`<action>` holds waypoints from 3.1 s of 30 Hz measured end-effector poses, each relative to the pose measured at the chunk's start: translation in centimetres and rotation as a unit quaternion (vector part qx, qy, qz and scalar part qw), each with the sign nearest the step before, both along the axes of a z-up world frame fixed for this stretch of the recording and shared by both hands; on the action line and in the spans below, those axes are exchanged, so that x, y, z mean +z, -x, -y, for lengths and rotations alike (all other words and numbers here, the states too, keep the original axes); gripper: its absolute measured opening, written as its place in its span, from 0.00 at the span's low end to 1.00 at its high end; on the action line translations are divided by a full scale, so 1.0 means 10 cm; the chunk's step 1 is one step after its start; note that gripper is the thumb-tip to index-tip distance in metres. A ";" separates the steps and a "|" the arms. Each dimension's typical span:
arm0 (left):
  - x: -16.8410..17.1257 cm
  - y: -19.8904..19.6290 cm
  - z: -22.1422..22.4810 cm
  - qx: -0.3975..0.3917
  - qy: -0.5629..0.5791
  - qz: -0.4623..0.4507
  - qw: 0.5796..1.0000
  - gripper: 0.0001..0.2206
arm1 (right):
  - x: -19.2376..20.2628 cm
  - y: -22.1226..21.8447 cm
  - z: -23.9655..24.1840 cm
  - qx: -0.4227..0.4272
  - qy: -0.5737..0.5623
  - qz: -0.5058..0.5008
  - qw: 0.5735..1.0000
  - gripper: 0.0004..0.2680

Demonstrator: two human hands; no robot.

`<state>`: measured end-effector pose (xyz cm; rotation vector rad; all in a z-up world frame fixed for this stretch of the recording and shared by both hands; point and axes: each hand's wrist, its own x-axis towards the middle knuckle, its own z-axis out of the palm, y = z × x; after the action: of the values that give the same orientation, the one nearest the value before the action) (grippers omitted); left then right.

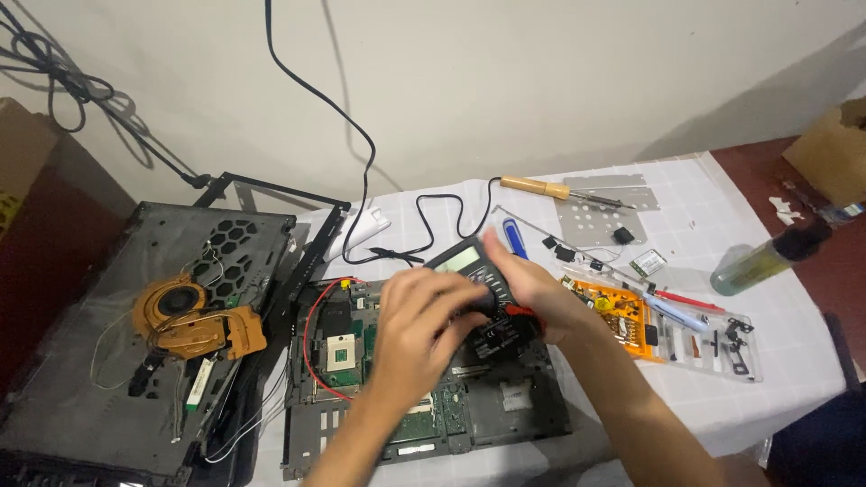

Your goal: Using a digital multimeter to test various points on a disassembled laptop motherboard for diagnostic purposes.

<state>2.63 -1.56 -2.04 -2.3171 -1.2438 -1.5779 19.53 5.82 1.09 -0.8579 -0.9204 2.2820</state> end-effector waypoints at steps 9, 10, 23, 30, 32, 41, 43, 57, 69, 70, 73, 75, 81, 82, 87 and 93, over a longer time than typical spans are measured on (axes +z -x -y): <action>-0.12 -0.14 0.31 0.010 0.464 0.218 0.859 0.32 | 0.06 0.21 0.12 -0.126 -0.017 0.066 0.990 0.34; -0.18 -0.15 0.31 -0.046 0.427 0.145 0.891 0.28 | 0.04 0.24 0.13 -0.157 0.001 0.027 0.987 0.32; 0.08 0.31 0.51 -0.035 0.511 0.020 0.858 0.21 | -0.65 0.09 -0.38 -0.286 0.046 -0.236 0.928 0.31; 0.15 0.83 0.77 0.062 0.499 -0.081 0.860 0.21 | -0.38 -0.62 -0.45 -0.378 0.068 -0.209 0.899 0.26; 0.17 0.95 0.76 0.065 0.444 -0.045 0.892 0.17 | -0.36 -0.97 -0.43 -0.346 0.106 -0.432 0.826 0.20; 0.31 1.14 0.57 0.198 0.262 0.018 0.944 0.10 | 0.41 -1.44 -0.08 -0.292 0.258 -0.506 0.770 0.13; 0.34 1.04 0.49 0.186 0.289 0.111 0.932 0.12 | 0.26 -1.41 -0.07 -0.305 0.193 -0.493 0.792 0.15; 0.28 0.47 -0.41 -0.089 0.201 0.631 0.744 0.21 | -0.45 0.14 0.26 -0.290 -0.159 0.375 0.866 0.21; 0.00 0.76 -1.10 -0.250 0.116 0.725 0.631 0.19 | -1.17 0.04 -0.03 -0.245 -0.592 0.470 0.607 0.12; 0.07 0.72 -1.05 -0.268 0.128 0.721 0.626 0.19 | -1.15 0.07 -0.04 -0.250 -0.621 0.450 0.591 0.12; 0.27 0.61 -0.87 -0.302 0.152 0.711 0.616 0.18 | -1.13 0.22 -0.13 -0.279 -0.659 0.398 0.573 0.19; 0.34 0.55 -0.76 -0.315 0.164 0.709 0.609 0.18 | -0.88 0.37 -0.08 -0.298 -0.668 0.368 0.574 0.26; 0.44 0.60 -0.55 -0.328 0.174 0.668 0.645 0.18 | -0.25 0.65 0.20 -0.201 -0.532 0.190 0.800 0.09; 0.42 0.63 -0.53 -0.310 0.160 0.650 0.676 0.20 | -0.18 0.67 0.26 -0.164 -0.455 0.142 0.863 0.10; 0.34 0.65 -0.40 -0.258 0.117 0.612 0.738 0.27 | -0.24 0.65 0.33 -0.040 -0.332 0.052 0.941 0.16; 0.25 0.62 -0.14 -0.188 0.140 0.509 0.828 0.41 | -0.28 0.61 0.13 -0.020 -0.422 0.054 0.905 0.10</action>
<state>-3.55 -0.16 0.43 -1.8837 -1.2067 -3.2145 13.44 4.50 -1.66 -0.5848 -1.7252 1.5326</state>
